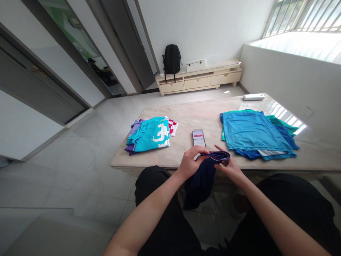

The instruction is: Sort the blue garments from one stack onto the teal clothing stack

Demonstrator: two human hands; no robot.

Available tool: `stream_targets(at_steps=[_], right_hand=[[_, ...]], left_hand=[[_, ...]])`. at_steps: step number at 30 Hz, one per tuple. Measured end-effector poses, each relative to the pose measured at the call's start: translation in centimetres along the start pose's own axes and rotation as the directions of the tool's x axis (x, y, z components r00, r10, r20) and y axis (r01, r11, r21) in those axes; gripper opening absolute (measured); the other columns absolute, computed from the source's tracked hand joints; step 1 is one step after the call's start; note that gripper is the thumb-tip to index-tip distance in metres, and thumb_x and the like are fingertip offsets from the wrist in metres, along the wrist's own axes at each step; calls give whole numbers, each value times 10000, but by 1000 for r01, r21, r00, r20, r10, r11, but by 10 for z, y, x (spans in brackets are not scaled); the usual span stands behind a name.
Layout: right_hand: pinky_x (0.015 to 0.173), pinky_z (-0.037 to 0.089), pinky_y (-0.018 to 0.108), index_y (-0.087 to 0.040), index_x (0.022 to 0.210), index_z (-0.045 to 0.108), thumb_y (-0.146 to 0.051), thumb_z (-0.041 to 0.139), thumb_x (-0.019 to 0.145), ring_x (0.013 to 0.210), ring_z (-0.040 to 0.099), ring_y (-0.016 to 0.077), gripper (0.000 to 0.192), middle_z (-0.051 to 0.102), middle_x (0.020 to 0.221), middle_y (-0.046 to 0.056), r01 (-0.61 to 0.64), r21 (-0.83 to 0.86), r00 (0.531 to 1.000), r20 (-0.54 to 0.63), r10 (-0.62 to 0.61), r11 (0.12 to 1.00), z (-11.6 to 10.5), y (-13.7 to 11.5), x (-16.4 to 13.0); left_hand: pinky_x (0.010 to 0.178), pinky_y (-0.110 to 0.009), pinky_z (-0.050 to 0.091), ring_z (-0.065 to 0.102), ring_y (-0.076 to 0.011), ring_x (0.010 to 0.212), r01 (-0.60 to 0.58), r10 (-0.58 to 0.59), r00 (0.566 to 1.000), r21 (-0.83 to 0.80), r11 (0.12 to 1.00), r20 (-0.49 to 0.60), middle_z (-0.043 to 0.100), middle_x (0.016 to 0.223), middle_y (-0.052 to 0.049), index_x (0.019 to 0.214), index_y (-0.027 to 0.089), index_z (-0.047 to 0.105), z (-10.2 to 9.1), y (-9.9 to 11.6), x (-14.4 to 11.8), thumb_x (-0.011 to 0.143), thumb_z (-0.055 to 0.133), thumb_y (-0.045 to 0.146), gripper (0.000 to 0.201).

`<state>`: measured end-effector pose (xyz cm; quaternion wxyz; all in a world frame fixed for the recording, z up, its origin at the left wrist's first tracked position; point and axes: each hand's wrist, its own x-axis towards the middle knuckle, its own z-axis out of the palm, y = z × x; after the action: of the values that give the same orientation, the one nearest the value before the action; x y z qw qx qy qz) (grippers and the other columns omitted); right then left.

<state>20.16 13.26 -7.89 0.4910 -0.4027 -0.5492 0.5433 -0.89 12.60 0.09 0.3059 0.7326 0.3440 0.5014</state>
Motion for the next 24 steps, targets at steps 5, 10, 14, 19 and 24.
stream_targets(at_steps=[5, 10, 14, 19, 24], right_hand=[[860, 605, 448, -192, 1018, 800, -458, 811, 773, 921, 746, 308, 362, 799, 988, 78, 8, -165, 997, -71, -20, 986, 1, -3, -8], [804, 601, 411, -218, 986, 815, -441, 791, 802, 868, 744, 291, 291, 803, 934, 44, 39, -206, 986, -150, -71, 978, 1, -8, -15], [841, 590, 391, -238, 1021, 812, -405, 797, 805, 917, 739, 282, 273, 798, 1013, 36, 150, -315, 963, -166, -210, 937, 2, -28, -19], [769, 576, 328, -238, 983, 806, -370, 766, 852, 868, 726, 245, 191, 780, 976, 36, 320, -505, 899, -105, -425, 802, 2, -83, -27], [648, 526, 282, -238, 915, 784, -354, 713, 906, 724, 683, 192, 136, 736, 856, 22, 399, -635, 854, -6, -521, 661, 2, -132, -41]], left_hand=[[918, -343, 558, 693, -190, 963, -39, 39, 998, -1, 999, -51, 720, 968, -57, 968, 195, 723, 3, 1, 0, 914, 704, 195, 57], [920, -350, 573, 687, -192, 1003, 177, -193, 979, -189, 966, -70, 696, 1088, -77, 1174, 202, 659, 2, -13, 0, 871, 760, 270, 326], [1003, -382, 530, 638, -242, 1185, 361, -325, 931, -312, 879, 165, 630, 1324, -133, 1447, 235, 461, -1, -18, -3, 745, 875, 285, 817], [952, -369, 541, 689, -243, 1062, 384, -325, 914, -257, 887, 243, 731, 1128, -101, 1151, 158, 676, 9, -6, -12, 823, 799, 319, 385], [782, -287, 550, 684, -171, 821, 258, -266, 959, -93, 962, -98, 747, 911, -33, 1007, 186, 711, 21, 29, -22, 888, 715, 301, 166]])
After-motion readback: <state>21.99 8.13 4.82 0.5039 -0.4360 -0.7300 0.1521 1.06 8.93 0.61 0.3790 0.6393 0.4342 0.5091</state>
